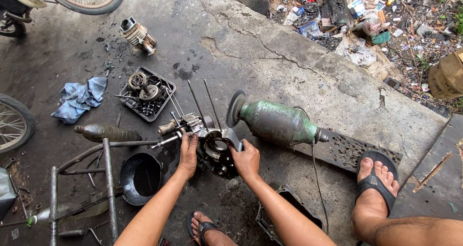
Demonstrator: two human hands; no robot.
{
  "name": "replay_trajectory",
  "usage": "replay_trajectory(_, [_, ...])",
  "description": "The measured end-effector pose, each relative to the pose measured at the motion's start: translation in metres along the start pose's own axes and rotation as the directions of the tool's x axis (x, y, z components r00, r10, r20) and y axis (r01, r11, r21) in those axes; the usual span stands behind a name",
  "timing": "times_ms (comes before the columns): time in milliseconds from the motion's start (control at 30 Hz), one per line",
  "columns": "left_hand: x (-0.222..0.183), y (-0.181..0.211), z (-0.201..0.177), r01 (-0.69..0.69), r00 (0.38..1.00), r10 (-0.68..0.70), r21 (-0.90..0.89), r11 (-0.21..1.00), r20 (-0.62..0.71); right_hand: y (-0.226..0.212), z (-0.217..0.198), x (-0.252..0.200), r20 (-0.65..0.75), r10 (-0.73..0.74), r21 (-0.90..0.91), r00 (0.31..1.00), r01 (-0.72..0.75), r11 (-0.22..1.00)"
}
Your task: Cleaning and polishing a motorcycle engine casing part using a bench grinder.
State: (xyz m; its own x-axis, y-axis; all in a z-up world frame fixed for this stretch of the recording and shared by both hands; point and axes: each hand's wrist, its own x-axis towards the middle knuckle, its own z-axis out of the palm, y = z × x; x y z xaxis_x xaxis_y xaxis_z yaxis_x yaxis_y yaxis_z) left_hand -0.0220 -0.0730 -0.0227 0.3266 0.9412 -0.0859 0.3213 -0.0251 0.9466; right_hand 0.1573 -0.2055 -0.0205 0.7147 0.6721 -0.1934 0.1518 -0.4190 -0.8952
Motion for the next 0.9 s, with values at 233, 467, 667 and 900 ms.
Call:
replay_trajectory(233, [-0.005, 0.012, 0.003, -0.073, 0.993, 0.069, 0.044, 0.996, 0.093, 0.004, 0.003, -0.038, -0.146, -0.07, 0.145, 0.987, 0.092, 0.985])
replay_trajectory(467, [-0.016, 0.025, 0.037, 0.17, 0.975, -0.204, 0.298, 0.939, 0.084, 0.003, 0.005, -0.053, -0.238, -0.021, -0.001, 0.971, 0.022, 1.0])
replay_trajectory(667, [-0.043, -0.005, 0.065, 0.234, 0.966, -0.256, 0.268, 0.935, 0.047, 0.014, 0.013, -0.052, -0.173, 0.069, -0.121, 0.982, -0.091, 0.988])
replay_trajectory(900, [-0.053, 0.021, 0.081, 0.236, 0.968, -0.233, -0.02, 0.972, 0.099, 0.01, 0.02, -0.049, -0.114, 0.119, -0.123, 0.986, -0.133, 0.983])
